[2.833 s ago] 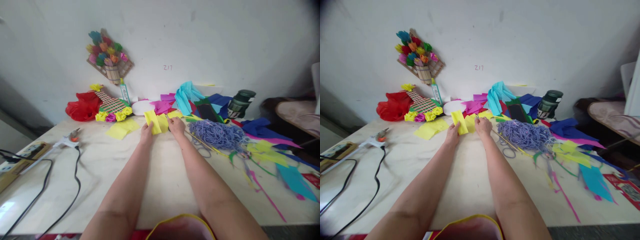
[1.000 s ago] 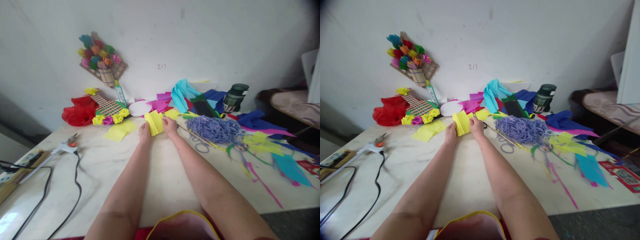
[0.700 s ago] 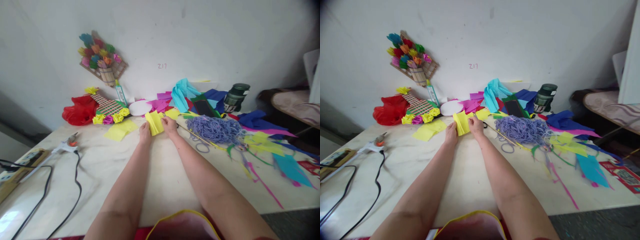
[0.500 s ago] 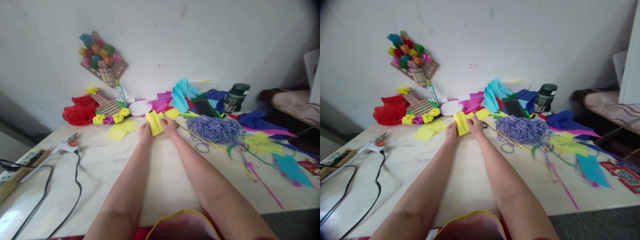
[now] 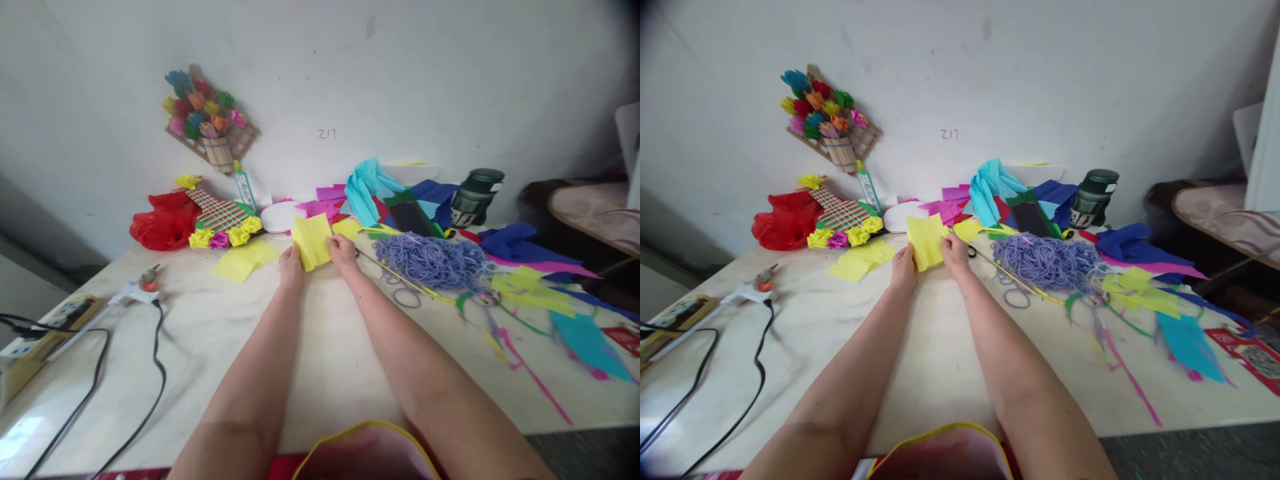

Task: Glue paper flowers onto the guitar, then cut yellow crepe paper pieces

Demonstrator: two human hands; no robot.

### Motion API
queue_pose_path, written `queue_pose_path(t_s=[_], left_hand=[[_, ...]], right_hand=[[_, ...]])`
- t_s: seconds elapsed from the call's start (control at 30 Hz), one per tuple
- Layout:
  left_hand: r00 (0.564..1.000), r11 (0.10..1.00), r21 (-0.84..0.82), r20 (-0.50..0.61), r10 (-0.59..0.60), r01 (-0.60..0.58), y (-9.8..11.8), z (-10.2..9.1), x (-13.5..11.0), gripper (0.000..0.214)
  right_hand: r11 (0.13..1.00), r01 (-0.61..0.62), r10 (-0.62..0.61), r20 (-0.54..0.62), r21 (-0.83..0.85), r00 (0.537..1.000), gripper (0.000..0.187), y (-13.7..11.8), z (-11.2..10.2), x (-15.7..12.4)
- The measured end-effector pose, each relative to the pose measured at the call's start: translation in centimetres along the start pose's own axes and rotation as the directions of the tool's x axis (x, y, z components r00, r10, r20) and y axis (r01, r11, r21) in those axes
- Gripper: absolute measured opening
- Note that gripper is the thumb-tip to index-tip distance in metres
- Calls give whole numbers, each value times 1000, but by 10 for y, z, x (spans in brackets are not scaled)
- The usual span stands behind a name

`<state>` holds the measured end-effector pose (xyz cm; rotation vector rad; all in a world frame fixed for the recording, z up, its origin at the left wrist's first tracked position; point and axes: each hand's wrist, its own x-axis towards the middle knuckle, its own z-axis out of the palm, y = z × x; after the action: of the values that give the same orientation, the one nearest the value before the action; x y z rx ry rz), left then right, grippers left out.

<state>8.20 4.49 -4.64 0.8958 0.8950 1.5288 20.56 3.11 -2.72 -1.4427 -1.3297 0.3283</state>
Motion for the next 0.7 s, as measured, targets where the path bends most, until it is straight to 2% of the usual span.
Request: queue_pose_path(t_s=[0.13,0.27,0.47,0.7], left_hand=[[1000,1000,-8,-10,29,-29,3,3,-3,39],[994,999,-6,-102,-35,34,9,7,-9,59],[997,997,9,-31,-76,76,11,10,-12,78],[995,983,169,-75,-64,76,7,7,-7,80]], right_hand=[[989,-53,53,6,141,999,16,0,3,3],[968,-87,87,11,237,996,6,-2,5,5],[947,-75,79,1,314,997,3,-4,5,4],[945,-43,54,-25,325,998,2,-3,7,4]])
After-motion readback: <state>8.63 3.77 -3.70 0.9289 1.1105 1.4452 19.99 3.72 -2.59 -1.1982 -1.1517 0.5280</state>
